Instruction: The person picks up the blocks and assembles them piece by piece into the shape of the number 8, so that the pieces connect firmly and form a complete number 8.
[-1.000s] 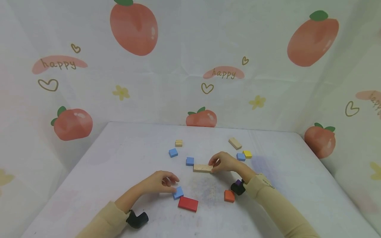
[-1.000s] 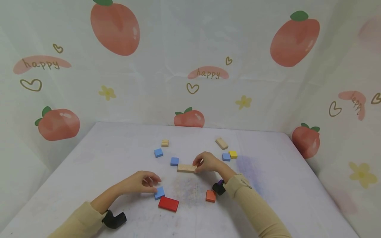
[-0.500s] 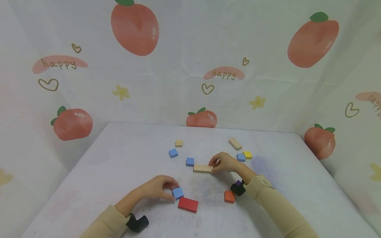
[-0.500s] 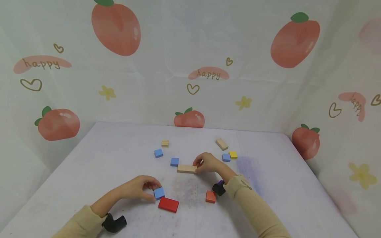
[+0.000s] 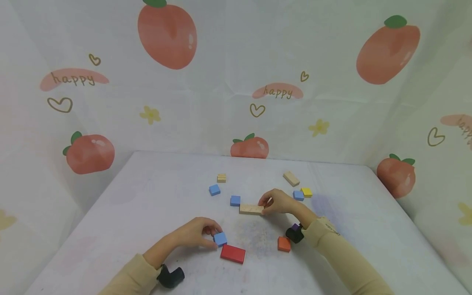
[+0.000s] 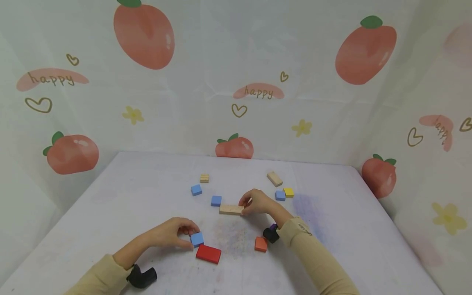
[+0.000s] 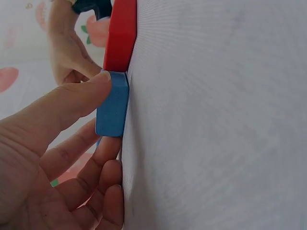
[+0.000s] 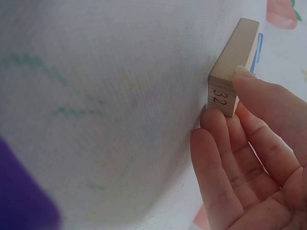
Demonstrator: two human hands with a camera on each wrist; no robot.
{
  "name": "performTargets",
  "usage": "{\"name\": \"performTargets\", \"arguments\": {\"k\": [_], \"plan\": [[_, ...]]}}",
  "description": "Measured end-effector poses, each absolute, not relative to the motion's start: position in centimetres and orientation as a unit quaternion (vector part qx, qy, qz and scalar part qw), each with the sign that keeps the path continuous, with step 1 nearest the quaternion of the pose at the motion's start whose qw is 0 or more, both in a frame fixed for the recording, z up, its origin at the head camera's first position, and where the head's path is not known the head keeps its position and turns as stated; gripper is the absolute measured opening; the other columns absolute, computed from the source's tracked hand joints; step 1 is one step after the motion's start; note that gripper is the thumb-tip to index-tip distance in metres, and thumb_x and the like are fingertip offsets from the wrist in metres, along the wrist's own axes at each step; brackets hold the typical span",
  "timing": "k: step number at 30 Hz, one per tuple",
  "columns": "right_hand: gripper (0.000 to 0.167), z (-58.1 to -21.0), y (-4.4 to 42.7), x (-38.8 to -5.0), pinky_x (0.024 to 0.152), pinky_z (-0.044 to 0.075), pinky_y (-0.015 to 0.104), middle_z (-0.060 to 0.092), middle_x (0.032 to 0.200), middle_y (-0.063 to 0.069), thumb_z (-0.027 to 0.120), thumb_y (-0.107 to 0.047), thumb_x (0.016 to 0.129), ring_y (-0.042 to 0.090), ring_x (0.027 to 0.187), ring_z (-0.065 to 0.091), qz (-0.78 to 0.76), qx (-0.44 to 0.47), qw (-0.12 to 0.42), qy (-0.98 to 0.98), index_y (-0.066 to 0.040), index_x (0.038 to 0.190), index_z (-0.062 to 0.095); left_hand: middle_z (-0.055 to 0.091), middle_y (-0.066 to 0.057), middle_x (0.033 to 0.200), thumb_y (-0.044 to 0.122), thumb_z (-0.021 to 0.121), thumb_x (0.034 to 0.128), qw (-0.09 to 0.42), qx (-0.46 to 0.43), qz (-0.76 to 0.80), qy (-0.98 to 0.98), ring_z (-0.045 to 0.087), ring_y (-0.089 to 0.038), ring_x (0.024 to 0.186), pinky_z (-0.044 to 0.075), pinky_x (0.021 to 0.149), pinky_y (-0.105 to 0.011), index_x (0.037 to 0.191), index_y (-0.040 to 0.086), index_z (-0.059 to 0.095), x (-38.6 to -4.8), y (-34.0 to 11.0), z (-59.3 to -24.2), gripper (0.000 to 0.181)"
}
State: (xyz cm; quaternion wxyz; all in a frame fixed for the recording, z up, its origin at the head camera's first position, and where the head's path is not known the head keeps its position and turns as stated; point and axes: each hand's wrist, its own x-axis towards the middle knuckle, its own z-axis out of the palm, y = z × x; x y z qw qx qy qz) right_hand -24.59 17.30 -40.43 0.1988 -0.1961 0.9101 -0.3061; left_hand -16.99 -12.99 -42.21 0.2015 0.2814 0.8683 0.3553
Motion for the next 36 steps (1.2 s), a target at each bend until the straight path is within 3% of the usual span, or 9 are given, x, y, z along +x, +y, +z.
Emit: {"name": "performTargets", "arguments": {"k": [20, 36], "plan": [[0.016, -40.3, 17.4, -24.5, 0.073, 0.052, 0.027, 0.065, 0.090, 0.004, 0.073, -0.010, 0.078, 0.012, 0.078, 0.058, -0.316, -0.196, 0.203, 0.906, -0.006, 0.093, 0.068, 0.058, -0.001, 0.093, 0.017, 0.072, 0.0792, 0.177, 0.274, 0.359, 0.874, 0.050, -0.013, 0.080, 0.043, 0.066, -0.018, 0.113, 0.007, 0.063, -17.9, -13.0, -41.6, 0.036], [0.016, -40.3, 17.3, -24.5, 0.072, 0.052, 0.026, 0.065, 0.088, 0.004, 0.072, -0.010, 0.079, 0.011, 0.077, 0.058, -0.315, -0.197, 0.202, 0.906, -0.006, 0.094, 0.068, 0.061, -0.009, 0.100, 0.014, 0.068, 0.0818, 0.146, 0.279, 0.357, 0.880, 0.050, -0.014, 0.082, 0.043, 0.068, -0.017, 0.115, 0.006, 0.063, -20.0, -11.9, -41.3, 0.035]]}}
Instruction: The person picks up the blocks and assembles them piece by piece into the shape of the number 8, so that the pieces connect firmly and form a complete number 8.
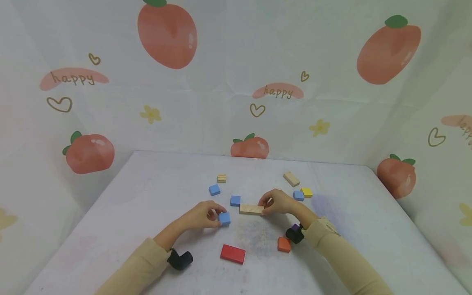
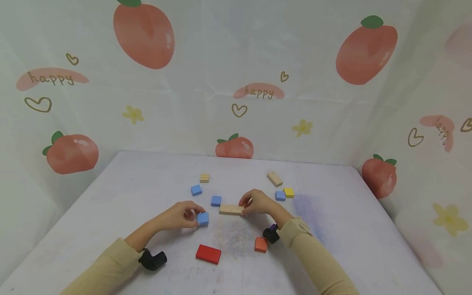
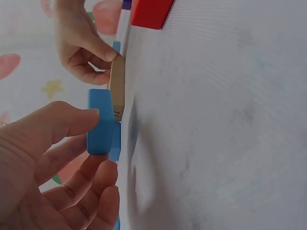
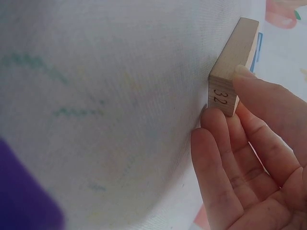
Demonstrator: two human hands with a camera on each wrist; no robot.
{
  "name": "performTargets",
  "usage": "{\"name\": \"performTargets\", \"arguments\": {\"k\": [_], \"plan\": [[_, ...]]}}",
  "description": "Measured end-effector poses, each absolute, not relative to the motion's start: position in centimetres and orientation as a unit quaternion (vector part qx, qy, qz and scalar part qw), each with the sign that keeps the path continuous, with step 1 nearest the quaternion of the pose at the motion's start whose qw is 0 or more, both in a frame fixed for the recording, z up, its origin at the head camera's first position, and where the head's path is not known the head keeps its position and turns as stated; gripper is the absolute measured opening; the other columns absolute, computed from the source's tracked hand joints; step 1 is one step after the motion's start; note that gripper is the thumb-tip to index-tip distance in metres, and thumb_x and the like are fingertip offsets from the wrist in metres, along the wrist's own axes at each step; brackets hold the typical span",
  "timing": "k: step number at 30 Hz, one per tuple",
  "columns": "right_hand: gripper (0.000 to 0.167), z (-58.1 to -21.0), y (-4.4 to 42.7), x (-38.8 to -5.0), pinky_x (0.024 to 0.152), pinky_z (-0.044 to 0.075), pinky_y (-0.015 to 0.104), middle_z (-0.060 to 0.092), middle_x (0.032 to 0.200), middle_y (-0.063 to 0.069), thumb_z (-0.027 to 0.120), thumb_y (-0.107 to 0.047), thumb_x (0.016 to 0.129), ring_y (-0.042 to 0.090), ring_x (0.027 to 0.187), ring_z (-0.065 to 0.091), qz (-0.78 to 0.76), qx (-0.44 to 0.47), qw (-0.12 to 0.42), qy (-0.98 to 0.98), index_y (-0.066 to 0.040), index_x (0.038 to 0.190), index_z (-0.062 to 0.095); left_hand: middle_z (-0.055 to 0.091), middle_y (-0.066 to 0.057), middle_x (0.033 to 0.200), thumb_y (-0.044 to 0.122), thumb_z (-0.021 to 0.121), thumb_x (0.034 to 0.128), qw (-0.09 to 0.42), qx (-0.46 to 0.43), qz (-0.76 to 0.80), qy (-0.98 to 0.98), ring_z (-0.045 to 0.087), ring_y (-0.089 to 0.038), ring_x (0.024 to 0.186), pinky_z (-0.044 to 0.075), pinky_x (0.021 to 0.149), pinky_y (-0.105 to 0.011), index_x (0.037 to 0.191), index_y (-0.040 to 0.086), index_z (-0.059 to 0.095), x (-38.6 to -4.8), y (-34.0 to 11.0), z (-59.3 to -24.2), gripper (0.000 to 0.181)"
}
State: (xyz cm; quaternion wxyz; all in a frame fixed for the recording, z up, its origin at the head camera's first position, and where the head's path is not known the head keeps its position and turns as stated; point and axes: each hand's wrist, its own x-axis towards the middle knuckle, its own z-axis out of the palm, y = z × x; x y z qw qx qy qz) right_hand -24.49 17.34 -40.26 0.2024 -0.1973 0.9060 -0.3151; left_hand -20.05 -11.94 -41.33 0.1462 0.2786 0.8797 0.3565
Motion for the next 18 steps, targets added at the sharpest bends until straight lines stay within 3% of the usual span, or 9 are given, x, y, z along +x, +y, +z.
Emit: {"name": "performTargets", "arguments": {"k": [18], "plan": [[0.017, -40.3, 17.6, -24.6, 0.071, 0.052, 0.025, 0.065, 0.087, 0.004, 0.072, -0.010, 0.078, 0.011, 0.078, 0.060, -0.311, -0.220, 0.195, 0.904, -0.006, 0.094, 0.069, 0.061, -0.010, 0.102, 0.012, 0.069, 0.0813, 0.144, 0.293, 0.354, 0.877, 0.050, -0.012, 0.080, 0.044, 0.067, -0.017, 0.115, 0.005, 0.064, -21.6, -10.4, -41.8, 0.034]]}}
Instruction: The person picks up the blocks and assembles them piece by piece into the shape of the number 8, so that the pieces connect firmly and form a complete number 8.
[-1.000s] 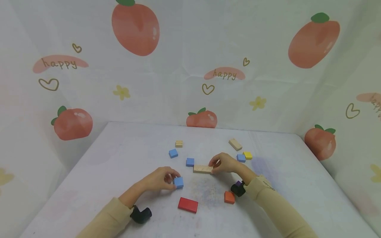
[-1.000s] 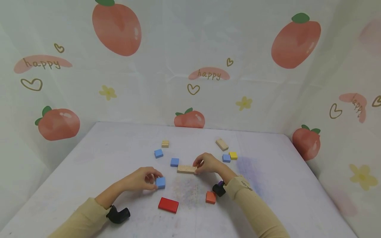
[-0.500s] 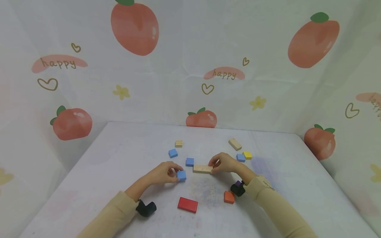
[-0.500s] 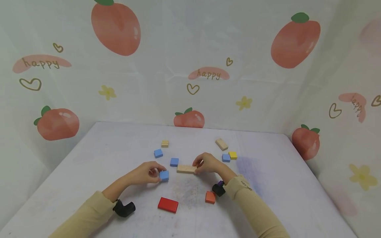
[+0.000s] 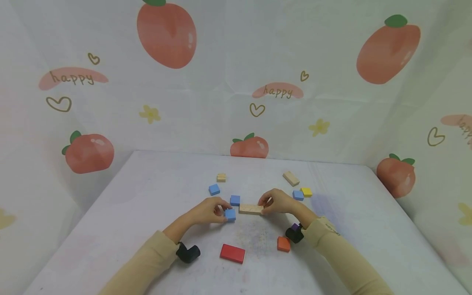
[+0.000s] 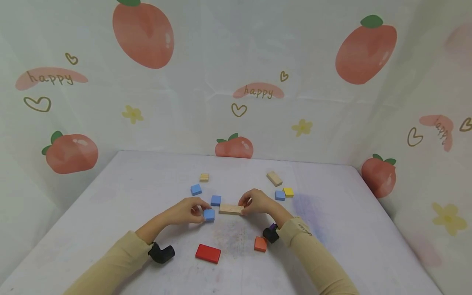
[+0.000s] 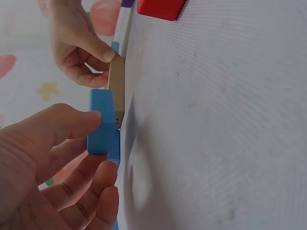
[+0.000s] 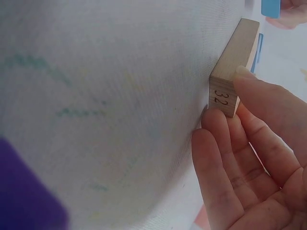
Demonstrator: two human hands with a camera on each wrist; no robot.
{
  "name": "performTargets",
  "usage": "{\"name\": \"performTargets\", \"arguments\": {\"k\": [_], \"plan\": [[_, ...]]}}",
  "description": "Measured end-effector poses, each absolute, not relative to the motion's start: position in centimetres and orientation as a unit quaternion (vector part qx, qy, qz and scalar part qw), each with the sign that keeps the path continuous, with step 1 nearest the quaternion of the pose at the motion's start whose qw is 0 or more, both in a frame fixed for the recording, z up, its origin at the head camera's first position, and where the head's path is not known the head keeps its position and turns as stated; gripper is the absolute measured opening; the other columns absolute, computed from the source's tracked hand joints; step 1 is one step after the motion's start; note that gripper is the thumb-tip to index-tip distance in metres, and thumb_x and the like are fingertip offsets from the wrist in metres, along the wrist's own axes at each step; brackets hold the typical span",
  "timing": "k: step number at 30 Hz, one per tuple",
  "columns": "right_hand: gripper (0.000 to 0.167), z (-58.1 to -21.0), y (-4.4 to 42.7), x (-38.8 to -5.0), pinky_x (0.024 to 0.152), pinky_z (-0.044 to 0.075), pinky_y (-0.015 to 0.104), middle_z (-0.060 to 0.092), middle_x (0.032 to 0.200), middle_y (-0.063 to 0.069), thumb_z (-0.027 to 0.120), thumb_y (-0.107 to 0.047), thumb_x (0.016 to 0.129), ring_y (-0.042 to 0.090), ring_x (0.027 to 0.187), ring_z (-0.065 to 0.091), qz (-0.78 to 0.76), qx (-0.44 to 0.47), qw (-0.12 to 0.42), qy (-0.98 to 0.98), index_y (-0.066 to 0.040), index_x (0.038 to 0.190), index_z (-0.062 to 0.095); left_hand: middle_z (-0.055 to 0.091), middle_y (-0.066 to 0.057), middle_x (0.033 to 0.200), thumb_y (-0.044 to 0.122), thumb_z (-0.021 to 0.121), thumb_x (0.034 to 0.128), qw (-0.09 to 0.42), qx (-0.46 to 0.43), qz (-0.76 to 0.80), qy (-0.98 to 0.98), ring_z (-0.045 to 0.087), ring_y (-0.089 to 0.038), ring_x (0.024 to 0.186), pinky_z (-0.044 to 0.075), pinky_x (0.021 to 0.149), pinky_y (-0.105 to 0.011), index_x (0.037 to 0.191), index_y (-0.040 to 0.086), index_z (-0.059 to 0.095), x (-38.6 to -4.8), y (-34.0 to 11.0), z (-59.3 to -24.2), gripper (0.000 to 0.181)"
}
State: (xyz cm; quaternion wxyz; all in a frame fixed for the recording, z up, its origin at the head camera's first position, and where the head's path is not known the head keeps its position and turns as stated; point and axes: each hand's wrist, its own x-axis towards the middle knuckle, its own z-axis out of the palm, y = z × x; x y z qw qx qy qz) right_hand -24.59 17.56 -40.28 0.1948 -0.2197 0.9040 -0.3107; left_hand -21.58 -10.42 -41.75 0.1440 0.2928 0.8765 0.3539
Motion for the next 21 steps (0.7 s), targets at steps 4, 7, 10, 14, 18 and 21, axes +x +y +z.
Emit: {"name": "performTargets", "arguments": {"k": [4, 7, 10, 14, 18, 21], "plan": [[0.017, -40.26, 17.55, -24.60, 0.071, 0.052, 0.025, 0.064, 0.087, 0.004, 0.072, -0.010, 0.078, 0.011, 0.077, 0.059, -0.313, -0.216, 0.196, 0.904, -0.006, 0.094, 0.069, 0.062, -0.010, 0.104, 0.012, 0.069, 0.0814, 0.149, 0.291, 0.356, 0.876, 0.051, -0.012, 0.080, 0.044, 0.068, -0.017, 0.114, 0.005, 0.064, -21.91, -10.24, -42.04, 0.034], [0.017, -40.26, 17.52, -24.59, 0.070, 0.051, 0.024, 0.064, 0.086, 0.004, 0.072, -0.010, 0.078, 0.011, 0.077, 0.059, -0.313, -0.215, 0.195, 0.904, -0.005, 0.094, 0.069, 0.063, -0.010, 0.106, 0.011, 0.069, 0.0815, 0.154, 0.289, 0.361, 0.873, 0.050, -0.011, 0.079, 0.044, 0.067, -0.017, 0.113, 0.005, 0.064, -22.11, -10.11, -42.23, 0.033], [0.017, -40.28, 17.51, -24.57, 0.070, 0.051, 0.023, 0.064, 0.085, 0.004, 0.073, -0.010, 0.078, 0.010, 0.076, 0.059, -0.313, -0.212, 0.195, 0.905, -0.006, 0.094, 0.069, 0.064, -0.010, 0.107, 0.011, 0.069, 0.0816, 0.156, 0.290, 0.367, 0.870, 0.050, -0.011, 0.078, 0.044, 0.067, -0.017, 0.112, 0.004, 0.065, -22.19, -9.98, -42.30, 0.031], [0.017, -40.32, 17.52, -24.58, 0.069, 0.051, 0.023, 0.063, 0.085, 0.004, 0.073, -0.009, 0.078, 0.010, 0.076, 0.059, -0.313, -0.211, 0.195, 0.906, -0.005, 0.093, 0.069, 0.065, -0.010, 0.106, 0.010, 0.069, 0.0816, 0.154, 0.290, 0.369, 0.870, 0.050, -0.010, 0.077, 0.044, 0.067, -0.016, 0.111, 0.003, 0.065, -22.23, -9.78, -42.31, 0.030], [0.017, -40.29, 17.48, -24.56, 0.070, 0.051, 0.023, 0.063, 0.085, 0.004, 0.073, -0.010, 0.078, 0.011, 0.076, 0.058, -0.313, -0.209, 0.197, 0.905, -0.005, 0.094, 0.069, 0.064, -0.010, 0.105, 0.010, 0.069, 0.0815, 0.153, 0.286, 0.369, 0.871, 0.050, -0.010, 0.077, 0.044, 0.066, -0.016, 0.110, 0.004, 0.066, -22.26, -9.61, -42.36, 0.030], [0.017, -40.30, 17.44, -24.55, 0.070, 0.050, 0.024, 0.062, 0.084, 0.003, 0.073, -0.010, 0.078, 0.011, 0.077, 0.057, -0.315, -0.203, 0.200, 0.905, -0.006, 0.094, 0.069, 0.065, -0.010, 0.106, 0.010, 0.069, 0.0816, 0.152, 0.285, 0.370, 0.871, 0.050, -0.010, 0.077, 0.044, 0.066, -0.016, 0.110, 0.004, 0.066, -22.30, -9.51, -42.40, 0.030]]}}
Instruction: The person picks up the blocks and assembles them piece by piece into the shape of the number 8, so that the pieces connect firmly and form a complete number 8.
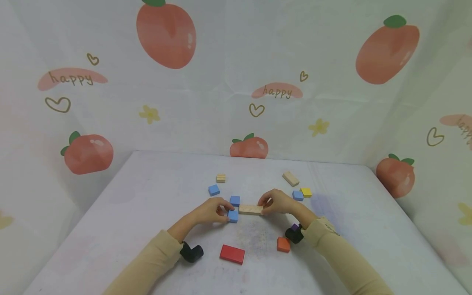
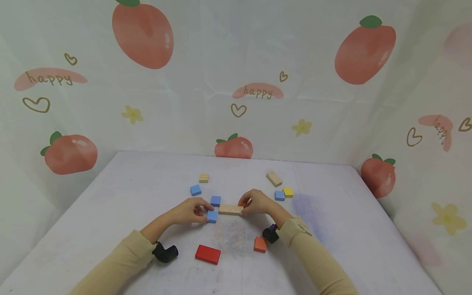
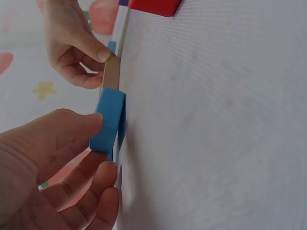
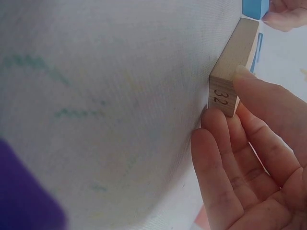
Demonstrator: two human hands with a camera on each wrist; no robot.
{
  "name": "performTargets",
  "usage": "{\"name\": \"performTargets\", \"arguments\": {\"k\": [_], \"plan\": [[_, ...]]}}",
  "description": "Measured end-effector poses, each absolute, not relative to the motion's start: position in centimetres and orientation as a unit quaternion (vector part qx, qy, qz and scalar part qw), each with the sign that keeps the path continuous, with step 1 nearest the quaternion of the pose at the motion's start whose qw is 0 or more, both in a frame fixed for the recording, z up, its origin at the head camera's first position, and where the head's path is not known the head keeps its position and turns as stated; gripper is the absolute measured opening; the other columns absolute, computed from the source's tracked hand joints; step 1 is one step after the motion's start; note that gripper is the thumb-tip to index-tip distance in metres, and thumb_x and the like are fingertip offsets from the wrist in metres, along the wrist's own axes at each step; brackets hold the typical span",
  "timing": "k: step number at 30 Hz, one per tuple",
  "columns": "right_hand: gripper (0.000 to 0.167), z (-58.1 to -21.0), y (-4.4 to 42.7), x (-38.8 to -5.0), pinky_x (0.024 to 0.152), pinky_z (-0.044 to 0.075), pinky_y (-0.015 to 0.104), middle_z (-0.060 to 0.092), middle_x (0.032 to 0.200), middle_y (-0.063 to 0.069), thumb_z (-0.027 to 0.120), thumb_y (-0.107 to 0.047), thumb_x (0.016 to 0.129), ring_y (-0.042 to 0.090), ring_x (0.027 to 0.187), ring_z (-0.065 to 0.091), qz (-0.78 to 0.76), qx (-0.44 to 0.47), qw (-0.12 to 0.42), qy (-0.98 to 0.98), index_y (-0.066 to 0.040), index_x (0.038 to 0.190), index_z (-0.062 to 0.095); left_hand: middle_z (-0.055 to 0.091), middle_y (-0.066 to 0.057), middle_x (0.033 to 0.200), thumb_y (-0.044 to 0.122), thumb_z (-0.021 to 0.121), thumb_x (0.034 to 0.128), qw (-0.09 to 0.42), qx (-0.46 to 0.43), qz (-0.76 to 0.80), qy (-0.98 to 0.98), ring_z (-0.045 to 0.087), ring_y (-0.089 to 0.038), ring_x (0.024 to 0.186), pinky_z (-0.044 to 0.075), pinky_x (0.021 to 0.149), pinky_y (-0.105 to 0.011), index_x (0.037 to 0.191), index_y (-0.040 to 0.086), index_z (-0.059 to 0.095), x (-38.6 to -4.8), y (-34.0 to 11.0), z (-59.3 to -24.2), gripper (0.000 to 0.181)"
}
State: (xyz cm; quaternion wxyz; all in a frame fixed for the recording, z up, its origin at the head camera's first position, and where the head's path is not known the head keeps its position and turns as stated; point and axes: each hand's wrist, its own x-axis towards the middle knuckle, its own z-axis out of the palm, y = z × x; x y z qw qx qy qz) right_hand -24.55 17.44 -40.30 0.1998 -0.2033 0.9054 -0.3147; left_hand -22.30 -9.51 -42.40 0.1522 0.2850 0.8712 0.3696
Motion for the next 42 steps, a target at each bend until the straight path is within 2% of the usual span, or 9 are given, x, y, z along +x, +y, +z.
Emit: {"name": "performTargets", "arguments": {"k": [23, 42], "plan": [[0.016, -40.46, 17.41, -24.65, 0.071, 0.050, 0.024, 0.062, 0.085, 0.002, 0.073, -0.011, 0.078, 0.011, 0.077, 0.057, -0.306, -0.209, 0.200, 0.907, -0.007, 0.093, 0.068, 0.063, -0.011, 0.101, 0.009, 0.070, 0.0804, 0.150, 0.282, 0.377, 0.869, 0.048, -0.009, 0.071, 0.042, 0.061, -0.016, 0.111, 0.003, 0.064, -22.15, -9.39, -42.76, 0.032], [0.018, -40.17, 17.74, -24.50, 0.072, 0.051, 0.025, 0.065, 0.090, 0.004, 0.072, -0.012, 0.079, 0.011, 0.080, 0.059, -0.311, -0.230, 0.202, 0.900, -0.007, 0.095, 0.067, 0.063, -0.009, 0.101, 0.011, 0.070, 0.0808, 0.159, 0.256, 0.387, 0.871, 0.049, -0.011, 0.075, 0.042, 0.061, -0.017, 0.112, 0.005, 0.064, -22.07, -9.24, -42.70, 0.032]]}}
